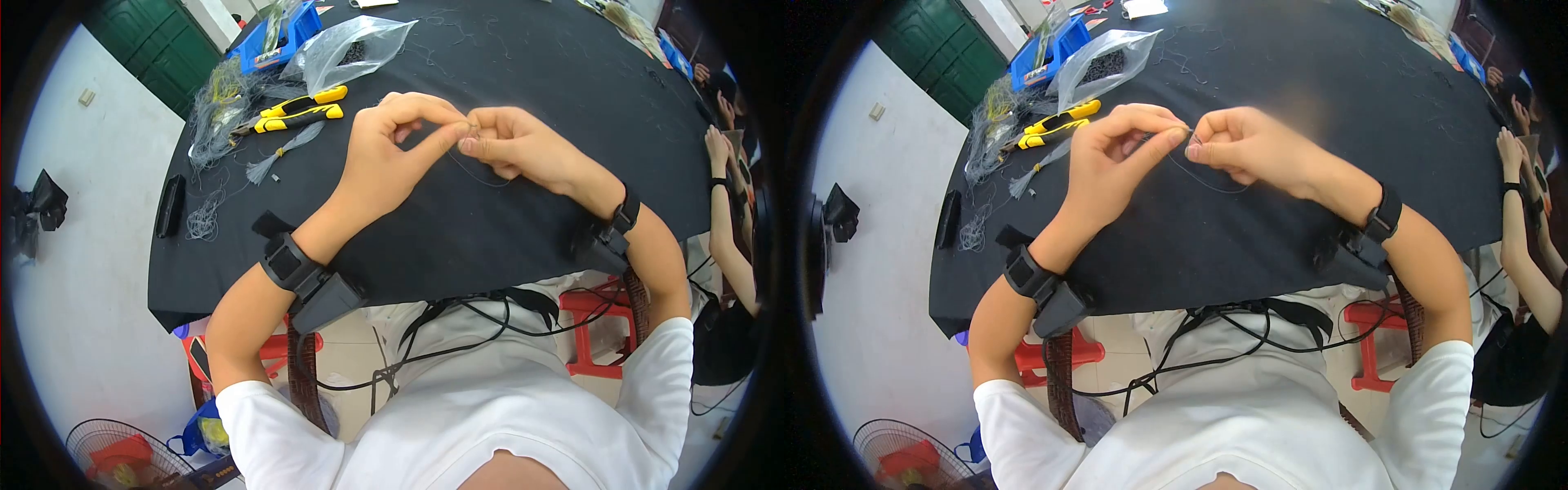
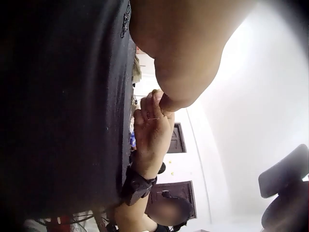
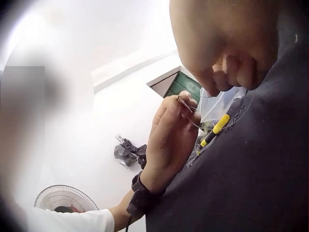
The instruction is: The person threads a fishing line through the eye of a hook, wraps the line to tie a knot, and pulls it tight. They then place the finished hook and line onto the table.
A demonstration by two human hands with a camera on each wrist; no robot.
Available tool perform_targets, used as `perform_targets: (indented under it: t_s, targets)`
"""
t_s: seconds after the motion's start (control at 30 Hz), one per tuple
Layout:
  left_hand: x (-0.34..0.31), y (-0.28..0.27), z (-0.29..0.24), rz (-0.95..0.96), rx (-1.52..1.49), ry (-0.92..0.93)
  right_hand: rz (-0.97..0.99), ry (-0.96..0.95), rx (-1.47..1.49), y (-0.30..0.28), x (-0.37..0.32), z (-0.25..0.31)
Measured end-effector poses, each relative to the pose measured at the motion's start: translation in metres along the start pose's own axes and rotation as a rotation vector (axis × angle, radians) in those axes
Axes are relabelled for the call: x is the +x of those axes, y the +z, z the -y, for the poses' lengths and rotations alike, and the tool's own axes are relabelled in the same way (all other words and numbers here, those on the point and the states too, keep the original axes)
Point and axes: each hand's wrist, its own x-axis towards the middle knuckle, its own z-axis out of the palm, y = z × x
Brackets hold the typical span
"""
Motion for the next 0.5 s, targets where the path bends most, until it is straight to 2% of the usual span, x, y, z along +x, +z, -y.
perform_targets:
  t_s: [0.17, 0.23, 0.4, 0.5]
  targets:
    - [0.001, 0.001, 0.005, -0.126, -0.087, -0.155, -0.068, -0.037, -0.051, 0.020, -0.011, 0.006]
    - [0.001, 0.000, 0.007, -0.131, -0.094, -0.177, -0.115, -0.176, -0.173, 0.027, -0.016, 0.008]
    - [-0.001, 0.005, 0.009, -0.005, -0.026, -0.136, -0.282, -0.489, -0.421, 0.029, -0.023, 0.017]
    - [-0.001, 0.005, -0.003, 0.126, 0.022, -0.066, -0.417, -0.542, -0.598, 0.016, -0.019, 0.022]
